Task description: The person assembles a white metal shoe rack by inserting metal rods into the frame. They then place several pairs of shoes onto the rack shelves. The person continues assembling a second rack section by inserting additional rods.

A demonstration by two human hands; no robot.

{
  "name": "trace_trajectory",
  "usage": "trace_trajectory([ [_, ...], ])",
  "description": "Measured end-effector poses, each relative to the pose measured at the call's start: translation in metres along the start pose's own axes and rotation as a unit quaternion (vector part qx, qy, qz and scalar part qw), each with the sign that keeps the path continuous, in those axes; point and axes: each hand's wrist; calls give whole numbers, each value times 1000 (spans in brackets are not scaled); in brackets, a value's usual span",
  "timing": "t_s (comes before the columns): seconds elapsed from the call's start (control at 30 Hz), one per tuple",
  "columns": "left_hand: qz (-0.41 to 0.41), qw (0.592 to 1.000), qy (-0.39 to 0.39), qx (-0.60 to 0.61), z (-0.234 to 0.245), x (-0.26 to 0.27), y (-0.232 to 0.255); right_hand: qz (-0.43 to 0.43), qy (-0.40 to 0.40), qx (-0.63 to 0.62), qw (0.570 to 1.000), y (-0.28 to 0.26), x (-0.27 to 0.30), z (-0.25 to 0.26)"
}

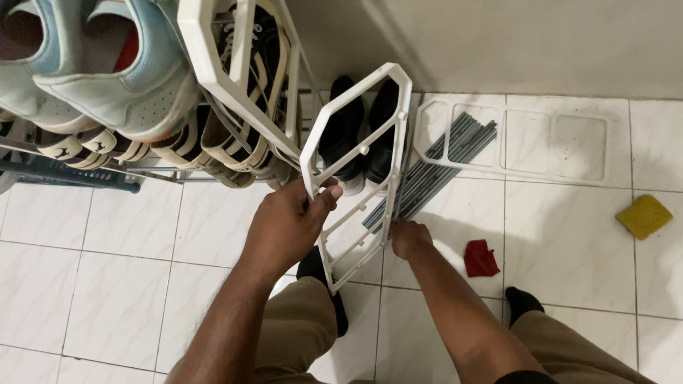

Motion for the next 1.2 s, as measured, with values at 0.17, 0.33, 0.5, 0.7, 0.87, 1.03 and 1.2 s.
trace_trajectory([
  [0.17,43,999,-11,-30,5,1,2,7,106,-35,994,14,17,0],
  [0.33,-89,994,7,56,2,-5,-3,-39,161,-224,961,25,56,-2],
  [0.5,-125,989,1,79,-8,-15,-5,-78,185,-259,945,53,72,-11],
  [0.7,-164,981,-17,99,-25,-24,-4,-113,213,-257,936,144,93,-2],
  [0.87,-186,972,-42,135,-36,-18,4,-135,236,-195,942,220,199,41],
  [1.03,-174,970,-54,163,-40,-12,8,-135,185,-307,924,259,302,64],
  [1.2,-98,934,-143,311,-39,-16,12,-166,233,-283,915,261,334,72],
])
Point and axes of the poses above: each hand's wrist, its own x-axis away from the middle knuckle, its own z-axis out of the back of the hand, y = z × x, and after that the axes turned 8 degrees about -y, right-handed
